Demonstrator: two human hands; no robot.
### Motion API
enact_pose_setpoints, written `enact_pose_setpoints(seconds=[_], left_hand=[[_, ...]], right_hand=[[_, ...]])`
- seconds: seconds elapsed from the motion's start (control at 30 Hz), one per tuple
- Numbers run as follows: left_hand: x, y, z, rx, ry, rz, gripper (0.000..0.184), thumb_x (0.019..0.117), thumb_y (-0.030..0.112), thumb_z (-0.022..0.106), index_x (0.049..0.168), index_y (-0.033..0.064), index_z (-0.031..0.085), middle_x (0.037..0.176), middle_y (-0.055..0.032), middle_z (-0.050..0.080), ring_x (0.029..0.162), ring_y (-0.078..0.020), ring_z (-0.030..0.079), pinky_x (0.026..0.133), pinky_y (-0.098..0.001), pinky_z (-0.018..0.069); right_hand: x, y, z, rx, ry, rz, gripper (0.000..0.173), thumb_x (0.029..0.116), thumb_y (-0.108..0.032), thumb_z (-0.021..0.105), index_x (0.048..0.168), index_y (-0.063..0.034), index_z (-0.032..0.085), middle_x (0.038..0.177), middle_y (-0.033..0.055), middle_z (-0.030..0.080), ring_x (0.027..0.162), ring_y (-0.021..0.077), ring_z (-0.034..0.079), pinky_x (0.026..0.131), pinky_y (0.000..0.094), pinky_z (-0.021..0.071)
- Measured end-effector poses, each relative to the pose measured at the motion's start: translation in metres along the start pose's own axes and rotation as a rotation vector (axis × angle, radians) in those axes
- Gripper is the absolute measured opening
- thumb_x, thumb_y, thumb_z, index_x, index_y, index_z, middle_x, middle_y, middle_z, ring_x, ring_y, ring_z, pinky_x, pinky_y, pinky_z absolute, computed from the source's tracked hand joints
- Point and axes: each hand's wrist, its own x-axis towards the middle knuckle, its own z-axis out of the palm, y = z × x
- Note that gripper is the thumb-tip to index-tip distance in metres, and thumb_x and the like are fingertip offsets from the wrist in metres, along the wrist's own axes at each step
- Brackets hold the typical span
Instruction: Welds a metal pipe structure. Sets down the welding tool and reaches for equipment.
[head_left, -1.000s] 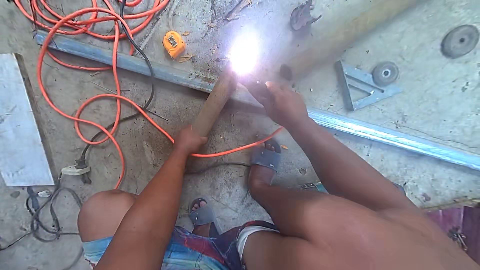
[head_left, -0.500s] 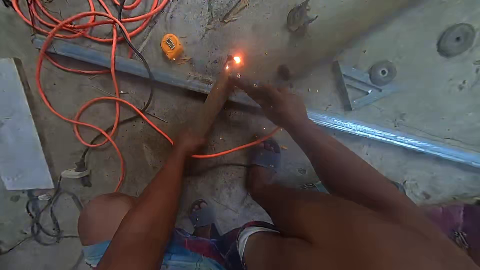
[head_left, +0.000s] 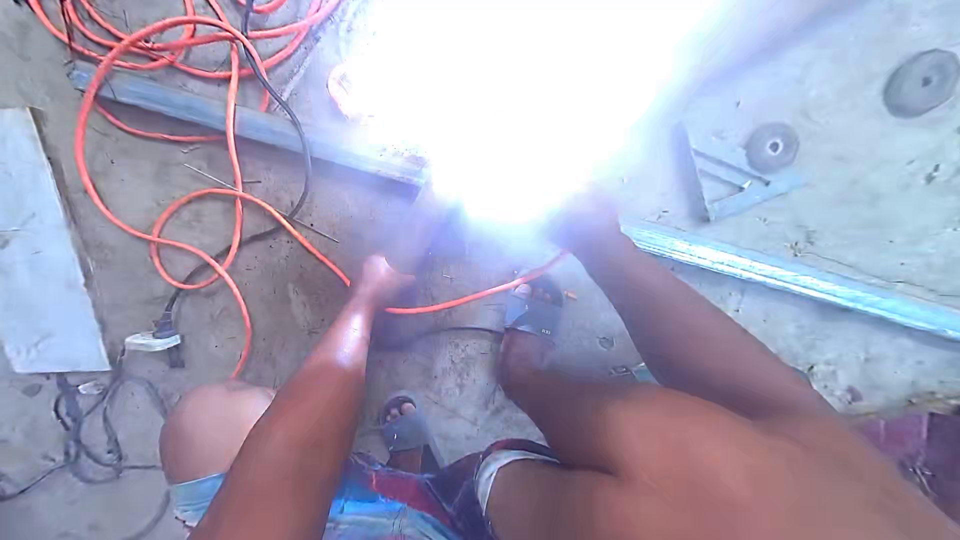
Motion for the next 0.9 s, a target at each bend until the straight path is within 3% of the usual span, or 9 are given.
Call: enact_pose_setpoints(seconds=[0.17, 0.23, 0.27, 0.33, 0.37, 0.63, 0.73, 0.8, 0.9], left_hand=[[-0.006, 0.005, -0.004, -0.036, -0.033, -0.02, 0.058, 0.0806, 0.039, 0.087, 0.121, 0.0028, 0.067, 0.114, -0.0227, 0.071, 0.11, -0.0396, 0.068, 0.096, -0.0654, 0.0519], [-0.006, 0.007, -0.005, -0.032, -0.041, -0.041, 0.064, 0.0791, 0.04, 0.087, 0.126, 0.0022, 0.065, 0.117, -0.023, 0.07, 0.113, -0.0393, 0.067, 0.097, -0.0643, 0.0513], [-0.003, 0.005, -0.004, -0.011, -0.038, -0.033, 0.07, 0.0785, 0.042, 0.087, 0.13, 0.003, 0.062, 0.118, -0.0231, 0.069, 0.114, -0.0398, 0.066, 0.098, -0.0651, 0.0509], [-0.001, 0.0, -0.006, -0.024, -0.057, -0.01, 0.075, 0.0814, 0.044, 0.086, 0.139, 0.0037, 0.058, 0.124, -0.0254, 0.067, 0.119, -0.0427, 0.064, 0.1, -0.0684, 0.0499], [-0.001, -0.001, -0.006, -0.023, -0.071, -0.008, 0.076, 0.0823, 0.044, 0.085, 0.14, 0.0036, 0.057, 0.125, -0.026, 0.067, 0.12, -0.0435, 0.064, 0.101, -0.0689, 0.0493], [-0.003, 0.0, -0.005, -0.045, -0.054, -0.008, 0.074, 0.0777, 0.042, 0.088, 0.134, 0.0038, 0.061, 0.118, -0.0236, 0.07, 0.113, -0.0413, 0.067, 0.097, -0.0684, 0.0514], [-0.002, 0.002, -0.005, -0.02, -0.049, -0.014, 0.06, 0.0776, 0.045, 0.087, 0.116, 0.0022, 0.069, 0.107, -0.022, 0.072, 0.104, -0.0399, 0.07, 0.09, -0.0678, 0.0536], [-0.001, 0.0, -0.004, -0.026, -0.045, -0.013, 0.056, 0.0765, 0.046, 0.086, 0.108, 0.0023, 0.07, 0.102, -0.0214, 0.072, 0.1, -0.0394, 0.07, 0.087, -0.0673, 0.0544], [-0.007, 0.004, -0.008, -0.048, -0.063, -0.035, 0.057, 0.078, 0.044, 0.087, 0.111, 0.0012, 0.069, 0.105, -0.0221, 0.071, 0.103, -0.0394, 0.069, 0.089, -0.0658, 0.0539]], right_hand=[[0.001, 0.001, 0.003, 0.012, 0.004, 0.021, 0.054, 0.1075, -0.043, 0.048, 0.152, -0.0142, 0.049, 0.126, 0.0292, 0.063, 0.109, 0.05, 0.065, 0.088, 0.0675, 0.0519], [-0.004, 0.005, 0.005, 0.058, 0.036, 0.004, 0.05, 0.1058, -0.043, 0.051, 0.131, -0.0028, 0.065, 0.113, 0.0311, 0.068, 0.105, 0.0501, 0.067, 0.088, 0.0678, 0.0504], [-0.004, 0.01, 0.009, 0.091, 0.065, -0.035, 0.046, 0.103, -0.041, 0.058, 0.128, -0.0036, 0.067, 0.107, 0.0307, 0.068, 0.099, 0.0498, 0.067, 0.083, 0.0682, 0.0507], [0.004, 0.017, 0.013, 0.045, 0.066, -0.118, 0.053, 0.1047, -0.042, 0.056, 0.151, -0.0157, 0.051, 0.119, 0.0295, 0.064, 0.102, 0.0497, 0.067, 0.082, 0.0685, 0.0536], [0.006, 0.018, 0.015, 0.038, 0.066, -0.122, 0.056, 0.1048, -0.042, 0.056, 0.154, -0.0191, 0.046, 0.122, 0.0295, 0.063, 0.103, 0.0497, 0.067, 0.081, 0.0687, 0.0539], [0.009, 0.013, 0.014, 0.024, 0.074, -0.052, 0.05, 0.1058, -0.042, 0.054, 0.149, -0.0164, 0.051, 0.12, 0.0314, 0.062, 0.102, 0.0522, 0.066, 0.081, 0.0696, 0.0529], [0.0, 0.0, 0.005, 0.02, 0.041, 0.033, 0.056, 0.1062, -0.042, 0.053, 0.156, -0.0182, 0.045, 0.133, 0.0315, 0.059, 0.112, 0.0525, 0.064, 0.089, 0.0704, 0.0509], [-0.003, -0.004, 0.003, 0.032, 0.044, 0.052, 0.055, 0.106, -0.041, 0.053, 0.156, -0.0196, 0.046, 0.134, 0.0296, 0.059, 0.114, 0.0513, 0.063, 0.09, 0.0697, 0.0505], [0.002, 0.0, 0.007, 0.013, 0.039, 0.045, 0.056, 0.1057, -0.046, 0.052, 0.156, -0.0216, 0.046, 0.133, 0.0285, 0.06, 0.112, 0.0504, 0.064, 0.088, 0.0693, 0.0518]])
